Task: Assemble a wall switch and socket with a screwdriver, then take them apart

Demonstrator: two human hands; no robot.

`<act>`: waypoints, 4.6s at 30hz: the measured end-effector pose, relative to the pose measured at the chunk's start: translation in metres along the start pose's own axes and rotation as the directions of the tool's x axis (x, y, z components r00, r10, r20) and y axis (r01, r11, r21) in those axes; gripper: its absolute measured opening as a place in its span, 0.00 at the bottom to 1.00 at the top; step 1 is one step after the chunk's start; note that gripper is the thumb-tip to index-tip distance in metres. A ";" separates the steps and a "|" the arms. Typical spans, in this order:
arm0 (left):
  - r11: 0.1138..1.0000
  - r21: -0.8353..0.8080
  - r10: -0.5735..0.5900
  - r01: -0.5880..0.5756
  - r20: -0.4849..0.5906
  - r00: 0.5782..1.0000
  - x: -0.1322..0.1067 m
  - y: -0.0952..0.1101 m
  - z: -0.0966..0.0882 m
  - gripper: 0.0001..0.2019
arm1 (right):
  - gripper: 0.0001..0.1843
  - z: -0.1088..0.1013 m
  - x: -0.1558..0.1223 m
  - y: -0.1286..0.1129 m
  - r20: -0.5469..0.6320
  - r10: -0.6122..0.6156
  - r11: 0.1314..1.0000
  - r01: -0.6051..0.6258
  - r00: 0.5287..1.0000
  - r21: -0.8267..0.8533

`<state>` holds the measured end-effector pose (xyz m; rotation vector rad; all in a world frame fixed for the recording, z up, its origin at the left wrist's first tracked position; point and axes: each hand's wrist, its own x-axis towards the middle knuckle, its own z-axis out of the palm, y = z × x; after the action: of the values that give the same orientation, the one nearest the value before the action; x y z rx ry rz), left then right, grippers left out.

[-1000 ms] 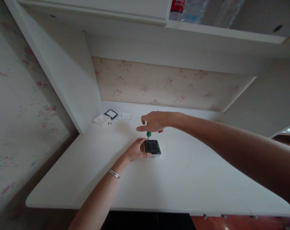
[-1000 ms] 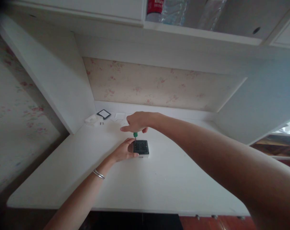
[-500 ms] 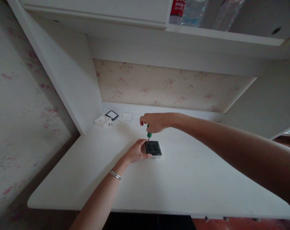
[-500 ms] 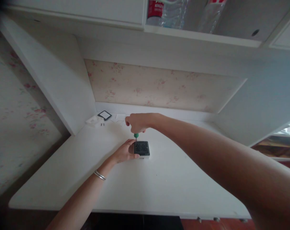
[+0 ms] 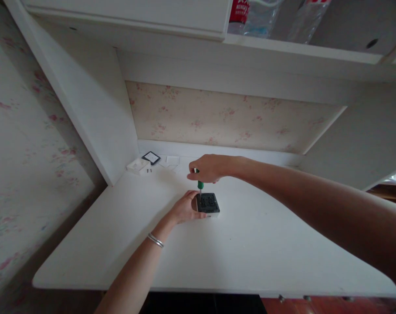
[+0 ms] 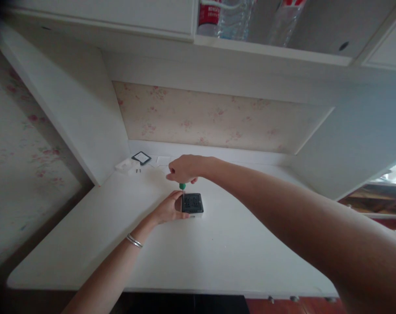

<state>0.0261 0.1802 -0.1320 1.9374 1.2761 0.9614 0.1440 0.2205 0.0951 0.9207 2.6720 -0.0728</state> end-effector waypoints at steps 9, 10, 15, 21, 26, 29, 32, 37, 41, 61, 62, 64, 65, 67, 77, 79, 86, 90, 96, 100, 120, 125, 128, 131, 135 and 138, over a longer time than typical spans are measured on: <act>0.999 0.040 0.027 -0.027 -0.002 1.000 0.000 0.001 -0.001 0.40 | 0.15 0.001 -0.003 -0.005 -0.038 -0.005 1.000 0.005 0.999 -0.017; 0.999 0.035 0.028 -0.028 -0.008 1.000 0.000 0.001 -0.001 0.39 | 0.15 0.001 -0.003 -0.005 -0.028 0.012 1.000 -0.012 1.000 -0.016; 0.999 0.030 0.019 -0.018 -0.014 1.000 0.000 0.000 0.000 0.40 | 0.20 0.000 -0.004 -0.005 0.004 -0.049 0.998 0.048 0.999 0.028; 1.000 -0.001 -0.010 0.010 -0.022 1.000 -0.001 0.000 0.001 0.40 | 0.17 0.002 -0.004 -0.006 -0.034 0.024 0.999 -0.025 0.999 -0.040; 1.000 -0.024 -0.004 0.003 -0.033 0.999 -0.001 -0.003 0.002 0.40 | 0.22 0.005 -0.007 -0.003 -0.100 -0.044 0.999 0.043 0.994 -0.017; 1.000 -0.025 0.015 -0.016 -0.045 0.999 -0.001 -0.003 0.003 0.38 | 0.20 0.006 -0.006 -0.004 -0.132 0.020 0.998 -0.027 0.991 -0.053; 0.999 -0.040 0.023 -0.024 -0.044 0.999 -0.001 -0.003 0.003 0.39 | 0.14 0.007 -0.008 -0.006 -0.136 -0.003 0.997 -0.008 0.991 -0.080; 0.999 -0.039 0.022 -0.024 -0.059 0.998 -0.001 -0.001 0.003 0.38 | 0.19 0.013 -0.012 -0.010 -0.196 0.040 0.994 -0.059 0.980 -0.093; 0.998 -0.043 0.039 -0.042 -0.069 0.997 -0.001 0.001 0.004 0.38 | 0.16 0.019 -0.012 -0.013 -0.261 0.026 0.990 -0.060 0.965 -0.124; 0.999 0.026 0.032 -0.027 -0.229 0.973 0.001 0.005 0.004 0.36 | 0.11 0.088 -0.062 0.073 -0.542 0.636 0.612 0.068 0.549 0.788; 1.000 0.005 0.015 -0.014 -0.232 0.973 0.001 0.005 0.004 0.37 | 0.13 0.105 -0.062 0.081 -0.488 0.701 0.532 0.075 0.520 0.843; 0.998 -0.050 -0.034 0.022 -0.248 0.968 0.000 0.005 0.004 0.39 | 0.15 0.141 -0.062 0.092 -0.404 0.792 0.425 0.062 0.458 0.903; 0.996 -0.079 -0.063 0.044 -0.256 0.965 0.000 0.005 0.005 0.40 | 0.16 0.160 -0.062 0.095 -0.393 0.813 0.420 0.036 0.428 0.907; 0.988 -0.129 -0.118 0.087 -0.261 0.958 -0.001 0.007 0.004 0.41 | 0.17 0.196 -0.062 0.094 -0.409 0.822 0.451 -0.013 0.397 0.893; 0.951 -0.282 -0.185 0.126 -0.193 0.964 0.000 0.016 0.000 0.39 | 0.13 0.262 -0.063 0.051 -0.395 0.682 0.576 -0.121 0.615 0.808; 0.935 -0.330 -0.199 0.130 -0.186 0.962 0.000 0.015 0.002 0.39 | 0.13 0.259 -0.062 0.045 -0.363 0.684 0.549 -0.119 0.633 0.827; 0.842 -0.529 -0.198 0.106 -0.121 0.973 0.002 0.015 0.006 0.40 | 0.15 0.242 -0.043 0.043 -0.332 0.713 0.440 -0.025 0.618 0.898; 0.821 -0.561 -0.197 0.106 -0.105 0.975 0.002 0.017 0.006 0.40 | 0.18 0.235 -0.025 0.050 -0.315 0.795 0.351 0.031 0.519 0.936; 0.849 -0.517 -0.182 0.110 -0.091 0.979 0.002 0.022 0.009 0.41 | 0.21 0.223 -0.013 0.042 -0.222 0.775 0.067 0.272 0.592 0.960; 0.854 -0.513 -0.156 0.092 -0.085 0.984 0.002 0.022 0.009 0.40 | 0.22 0.220 -0.018 0.035 -0.100 0.643 -0.156 0.258 0.760 0.953; 0.788 -0.590 -0.254 0.175 -0.054 0.966 0.000 0.022 0.008 0.45 | 0.21 0.225 -0.020 0.026 -0.096 0.616 -0.344 0.377 0.782 0.860; 0.833 -0.540 -0.225 0.116 -0.140 0.964 0.001 0.023 0.006 0.24 | 0.17 0.225 -0.019 0.024 -0.096 0.636 -0.365 0.409 0.765 0.836; 0.855 -0.513 -0.200 0.076 -0.191 0.961 0.002 0.020 0.007 0.17 | 0.18 0.225 -0.018 0.023 -0.110 0.644 -0.342 0.415 0.757 0.843; 0.872 -0.485 -0.199 0.062 -0.235 0.952 0.003 0.016 0.008 0.14 | 0.19 0.225 -0.018 0.020 -0.101 0.654 -0.328 0.401 0.750 0.856; 0.888 -0.457 -0.188 0.054 -0.254 0.949 0.003 0.013 0.009 0.13 | 0.20 0.225 -0.019 0.019 -0.152 0.647 -0.289 0.424 0.748 0.858; 0.887 -0.459 -0.198 0.058 -0.263 0.944 0.004 0.013 0.010 0.13 | 0.22 0.225 -0.019 0.018 -0.158 0.648 -0.265 0.415 0.745 0.870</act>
<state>0.0412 0.1781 -0.1261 1.3686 1.1973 1.3845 0.2312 0.1906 -0.1115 1.9112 2.2160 -2.9536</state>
